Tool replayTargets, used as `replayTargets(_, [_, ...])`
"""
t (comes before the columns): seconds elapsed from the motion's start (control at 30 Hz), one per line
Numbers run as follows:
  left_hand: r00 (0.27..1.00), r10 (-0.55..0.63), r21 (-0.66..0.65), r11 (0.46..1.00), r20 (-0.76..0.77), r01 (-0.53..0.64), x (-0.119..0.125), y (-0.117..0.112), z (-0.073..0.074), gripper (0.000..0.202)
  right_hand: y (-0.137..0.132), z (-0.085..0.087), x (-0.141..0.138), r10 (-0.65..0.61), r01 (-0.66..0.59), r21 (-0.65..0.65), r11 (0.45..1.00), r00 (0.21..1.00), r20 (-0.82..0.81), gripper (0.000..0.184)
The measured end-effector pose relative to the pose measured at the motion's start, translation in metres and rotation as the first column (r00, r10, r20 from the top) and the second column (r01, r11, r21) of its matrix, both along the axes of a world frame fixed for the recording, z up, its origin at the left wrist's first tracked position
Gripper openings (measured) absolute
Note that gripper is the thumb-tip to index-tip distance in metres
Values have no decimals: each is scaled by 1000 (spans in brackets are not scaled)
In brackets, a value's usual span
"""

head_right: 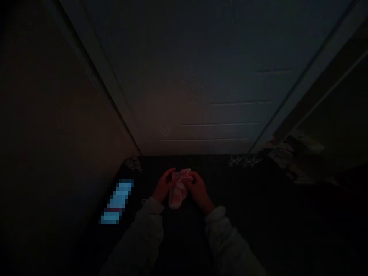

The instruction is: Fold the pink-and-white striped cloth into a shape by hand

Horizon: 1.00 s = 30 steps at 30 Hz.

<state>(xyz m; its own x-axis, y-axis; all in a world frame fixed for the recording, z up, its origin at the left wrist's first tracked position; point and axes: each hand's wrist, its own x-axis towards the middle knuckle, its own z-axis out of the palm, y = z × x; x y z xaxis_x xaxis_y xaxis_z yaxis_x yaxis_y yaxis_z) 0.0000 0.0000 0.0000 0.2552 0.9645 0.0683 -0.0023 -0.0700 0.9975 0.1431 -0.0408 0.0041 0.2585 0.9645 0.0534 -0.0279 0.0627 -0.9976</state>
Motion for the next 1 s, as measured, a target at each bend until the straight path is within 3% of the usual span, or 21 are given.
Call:
replayTargets(0.13, [994,-101,-15,995,-38,100,-1,2,-5,33,1,1,0,-9,9,-19,1000,999,-39,24])
replayTargets(0.6, [996,-41,-129,990,77,51,-3,4,-2,37,1,-4,0,-12,7,43,999,991,131,22])
replayTargets(0.83, [996,-32,-160,986,88,46,-3,5,-3,34,3,-3,4,-159,157,50,986,987,31,30])
replayTargets(1.0, [997,-35,-134,990,62,43,-4,5,-5,33,4,-4,7,-192,195,57,979,980,-46,36])
